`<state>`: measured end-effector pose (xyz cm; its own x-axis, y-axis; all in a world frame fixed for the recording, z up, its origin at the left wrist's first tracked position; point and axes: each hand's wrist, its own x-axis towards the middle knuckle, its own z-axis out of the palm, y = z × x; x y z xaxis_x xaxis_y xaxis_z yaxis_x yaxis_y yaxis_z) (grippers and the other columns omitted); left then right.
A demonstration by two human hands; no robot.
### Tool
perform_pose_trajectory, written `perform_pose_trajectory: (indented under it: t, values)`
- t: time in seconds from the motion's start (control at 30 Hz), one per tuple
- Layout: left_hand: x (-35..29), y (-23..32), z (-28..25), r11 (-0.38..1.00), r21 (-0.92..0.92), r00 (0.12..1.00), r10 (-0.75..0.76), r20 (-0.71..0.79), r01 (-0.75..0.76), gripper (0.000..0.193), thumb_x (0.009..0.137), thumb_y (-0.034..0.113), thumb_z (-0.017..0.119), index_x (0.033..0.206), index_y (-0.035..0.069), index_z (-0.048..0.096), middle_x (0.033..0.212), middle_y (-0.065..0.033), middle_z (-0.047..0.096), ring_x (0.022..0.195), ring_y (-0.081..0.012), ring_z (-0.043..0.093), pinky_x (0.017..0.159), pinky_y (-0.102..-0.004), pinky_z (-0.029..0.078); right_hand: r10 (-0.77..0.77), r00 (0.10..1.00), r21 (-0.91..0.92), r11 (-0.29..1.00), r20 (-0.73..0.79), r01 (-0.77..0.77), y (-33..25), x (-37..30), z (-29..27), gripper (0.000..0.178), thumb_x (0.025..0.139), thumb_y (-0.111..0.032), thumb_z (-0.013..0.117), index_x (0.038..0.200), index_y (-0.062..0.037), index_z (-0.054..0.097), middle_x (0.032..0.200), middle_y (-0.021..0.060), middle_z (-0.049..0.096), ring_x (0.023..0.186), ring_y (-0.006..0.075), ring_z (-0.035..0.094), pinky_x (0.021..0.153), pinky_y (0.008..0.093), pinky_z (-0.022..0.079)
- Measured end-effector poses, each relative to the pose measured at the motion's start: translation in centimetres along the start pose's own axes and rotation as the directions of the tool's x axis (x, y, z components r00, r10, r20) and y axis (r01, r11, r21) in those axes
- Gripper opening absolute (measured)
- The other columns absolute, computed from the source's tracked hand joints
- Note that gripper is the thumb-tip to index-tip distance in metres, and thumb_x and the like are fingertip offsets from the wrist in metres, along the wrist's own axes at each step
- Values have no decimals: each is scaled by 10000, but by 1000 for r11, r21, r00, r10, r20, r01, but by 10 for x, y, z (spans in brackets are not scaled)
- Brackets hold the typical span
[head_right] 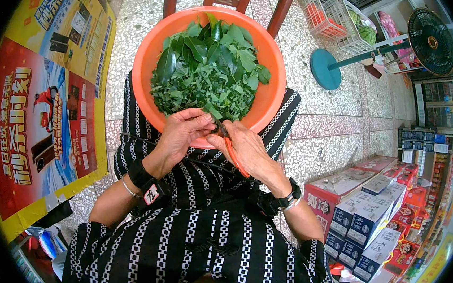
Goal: The person uses scissors to trim leaves into smaller pieces inside a red basin.
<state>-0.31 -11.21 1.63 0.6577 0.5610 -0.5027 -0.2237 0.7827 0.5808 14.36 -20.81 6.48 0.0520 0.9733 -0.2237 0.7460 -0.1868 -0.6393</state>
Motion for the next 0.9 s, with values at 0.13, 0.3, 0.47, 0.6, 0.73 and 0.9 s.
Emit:
perform_pose_trajectory:
  t: [0.13,0.3,0.47,0.6,0.73,0.9]
  values:
    - [0,1,-2,999,46,1000,-6,7,5,135,844,66,658,943,-20,621,871,-92,661,757,-154,657,691,-256,553,36,999,-1,999,1,-36,2,1,0,451,920,-442,509,864,5,490,733,200,534,686,403,547,610,470,412]
    - [3,5,-5,997,47,998,-62,19,61,121,834,59,663,926,-9,622,869,-91,665,769,-165,668,681,-246,552,100,995,1,995,15,-100,1,2,-2,449,904,-418,556,774,10,522,589,179,518,568,380,541,533,450,397]
    - [5,8,-9,992,95,996,-86,-18,87,138,813,67,688,914,-2,626,859,-89,668,769,-164,670,680,-246,552,153,987,45,987,51,-156,-1,2,-8,457,893,-391,594,701,20,542,501,148,445,453,280,437,482,407,368]
    - [6,12,-13,985,136,994,-111,4,109,116,806,68,697,875,-4,638,839,-87,668,753,-153,665,684,-247,552,165,983,25,986,82,-167,1,4,-8,455,898,-385,592,710,28,554,495,138,412,448,236,390,468,390,353]
    - [9,16,-21,917,396,995,-84,48,58,153,773,73,705,885,-16,652,799,-75,669,744,-151,660,675,-254,547,135,991,89,987,24,-136,5,7,-4,462,904,-385,583,717,37,562,496,132,401,450,226,390,461,387,349]
    - [31,38,-43,212,901,822,525,223,-380,342,702,100,707,1024,27,617,1008,-147,602,874,-272,612,803,-365,486,159,987,144,977,-14,-155,16,8,-4,476,909,-384,579,700,43,554,488,121,371,452,211,376,458,382,345]
